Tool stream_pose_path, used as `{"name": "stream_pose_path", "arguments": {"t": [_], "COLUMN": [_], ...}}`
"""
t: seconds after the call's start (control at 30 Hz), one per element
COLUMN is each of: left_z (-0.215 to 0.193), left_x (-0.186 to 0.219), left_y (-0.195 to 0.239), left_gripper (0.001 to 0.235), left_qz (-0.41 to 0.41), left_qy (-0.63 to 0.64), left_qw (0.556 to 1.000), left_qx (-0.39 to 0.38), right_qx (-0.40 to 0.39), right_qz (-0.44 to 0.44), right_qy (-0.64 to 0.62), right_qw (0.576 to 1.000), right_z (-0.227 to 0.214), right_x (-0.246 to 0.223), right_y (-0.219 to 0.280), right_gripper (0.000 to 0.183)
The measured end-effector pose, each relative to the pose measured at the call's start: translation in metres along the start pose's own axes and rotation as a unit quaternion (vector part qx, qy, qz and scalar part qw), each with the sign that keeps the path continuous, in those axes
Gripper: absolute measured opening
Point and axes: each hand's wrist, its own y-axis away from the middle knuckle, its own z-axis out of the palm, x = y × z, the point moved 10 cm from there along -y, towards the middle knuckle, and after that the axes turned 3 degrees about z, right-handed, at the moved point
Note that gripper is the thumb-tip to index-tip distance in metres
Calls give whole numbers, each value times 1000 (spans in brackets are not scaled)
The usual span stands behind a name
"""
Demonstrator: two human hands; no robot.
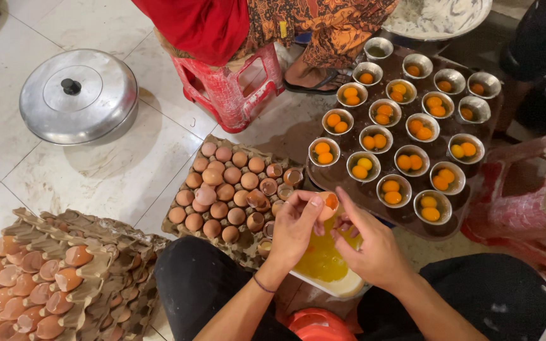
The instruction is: The person cracks eggs and separates the yolks from the whites. The yolks are placed into small metal cups arranged in a tray, while the egg whites are collected in a plastic container. The person continues this process for multiple eggs.
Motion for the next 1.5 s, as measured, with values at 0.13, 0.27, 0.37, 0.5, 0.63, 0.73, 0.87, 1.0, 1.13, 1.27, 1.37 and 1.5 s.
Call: {"name": "stream_pose_path", "arguments": {"t": [0.13, 0.27, 0.37, 0.5, 0.63, 0.73, 0.87, 1.0, 1.13, 1.27, 1.37, 1.5], "left_z": [-3, -4, -5, -5, -7, -1, 8, 13, 16, 24, 39, 75], "left_x": [-6, -13, -8, -4, -7, -6, 4, 5, -4, -10, -13, -34], "left_y": [0, 0, 1, 2, 1, 0, 3, 3, -2, -17, -31, -55], "left_gripper": [25, 25, 25, 24, 25, 23, 25, 38, 42, 34, 30, 42], "left_qz": [-31, -52, -58, -55, -56, -34, -24, -27, -63, -64, -90, -111], "left_qy": [16, 3, -14, -25, -6, 10, 25, 9, 22, 48, 63, 66], "left_qw": [999, 998, 998, 998, 998, 999, 999, 999, 997, 997, 994, 992], "left_qx": [20, 28, 36, 34, 36, -5, -30, -44, -31, -18, -14, -9], "right_qx": [16, 18, 15, -5, -15, -2, 19, 28, 41, 24, 51, 191], "right_qz": [34, 29, 13, 14, 22, 22, -19, 2, 50, 150, 174, 153], "right_qy": [-7, -5, -6, 12, 7, -12, -5, 3, -24, -48, -78, -126], "right_qw": [999, 999, 1000, 1000, 1000, 1000, 1000, 1000, 998, 987, 980, 962], "right_z": [-7, -7, -3, 2, 11, 6, -3, -17, -34, -48, -66, -135], "right_x": [1, -1, -4, -4, 3, 2, -3, -1, 8, 22, 35, 57], "right_y": [-1, 0, 2, 3, 5, 4, 3, 2, 0, 0, -1, -8], "right_gripper": [80, 81, 81, 82, 81, 80, 74, 73, 73, 58, 45, 33]}}
